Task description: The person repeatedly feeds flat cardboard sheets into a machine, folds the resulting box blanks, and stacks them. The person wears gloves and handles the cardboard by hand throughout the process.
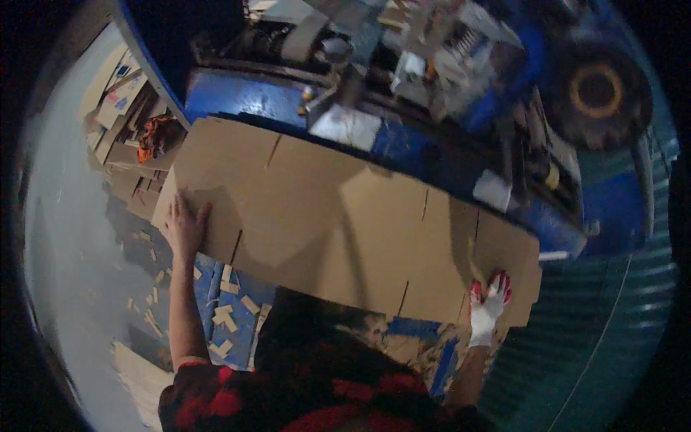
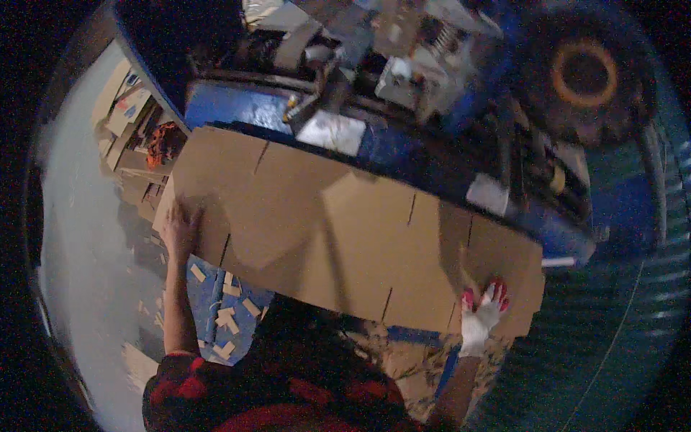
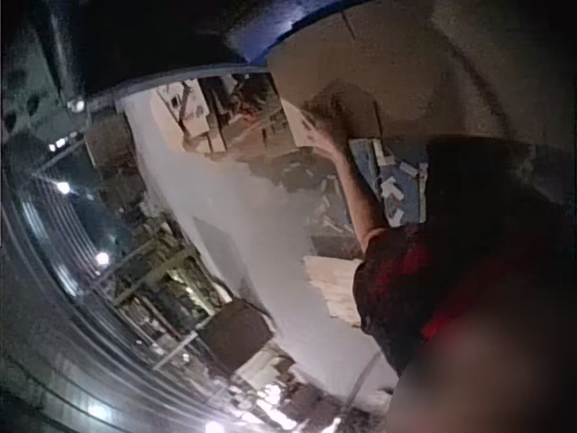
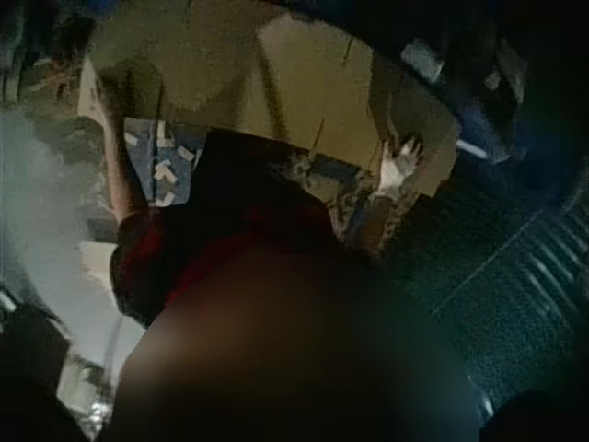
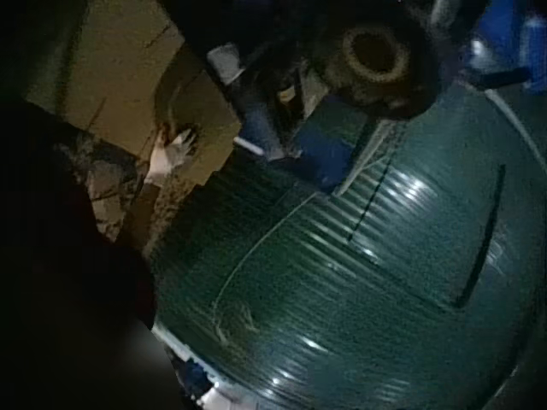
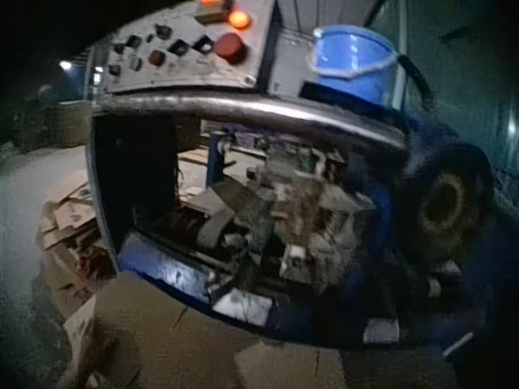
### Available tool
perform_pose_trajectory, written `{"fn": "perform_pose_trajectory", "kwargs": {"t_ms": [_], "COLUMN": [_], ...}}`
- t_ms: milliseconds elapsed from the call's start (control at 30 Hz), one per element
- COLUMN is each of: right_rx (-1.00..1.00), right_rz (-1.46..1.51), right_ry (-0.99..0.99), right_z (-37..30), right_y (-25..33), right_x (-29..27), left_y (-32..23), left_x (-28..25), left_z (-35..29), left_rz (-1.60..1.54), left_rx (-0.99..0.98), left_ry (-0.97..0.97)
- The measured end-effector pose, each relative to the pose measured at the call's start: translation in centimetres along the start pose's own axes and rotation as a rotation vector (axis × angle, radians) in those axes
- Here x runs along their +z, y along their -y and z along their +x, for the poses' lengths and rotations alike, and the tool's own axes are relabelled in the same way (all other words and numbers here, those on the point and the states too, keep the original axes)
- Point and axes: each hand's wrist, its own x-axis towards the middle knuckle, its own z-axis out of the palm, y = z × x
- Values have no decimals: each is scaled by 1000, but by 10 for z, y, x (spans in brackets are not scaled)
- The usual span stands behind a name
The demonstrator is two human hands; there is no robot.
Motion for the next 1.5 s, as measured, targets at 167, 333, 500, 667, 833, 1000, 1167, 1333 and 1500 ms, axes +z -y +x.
{"fn": "perform_pose_trajectory", "kwargs": {"t_ms": [167,333,500,667,833,1000,1167,1333,1500], "right_rx": [99,865,1001,848,310,-650,-791,-807,-805], "right_rz": [120,282,1535,1413,1540,433,250,366,220], "right_ry": [-13,-399,-322,-554,-630,55,36,27,-190], "right_z": [-82,-125,-125,-105,-96,-78,-58,-57,-23], "right_y": [-22,-68,-100,-67,15,79,100,86,72], "right_x": [-15,6,34,-14,-83,-83,-64,-85,-83], "left_y": [50,64,78,63,7,-57,-95,-118,-153], "left_x": [6,11,10,-12,-34,-38,-63,-104,-99], "left_z": [-32,-35,-14,-18,-48,-72,-91,-82,-40], "left_rz": [-127,-171,-259,-1238,-1809,-1170,-846,-745,-825], "left_rx": [29,-62,-288,-271,-254,-10,547,670,758], "left_ry": [65,97,308,-105,118,361,121,41,-31]}}
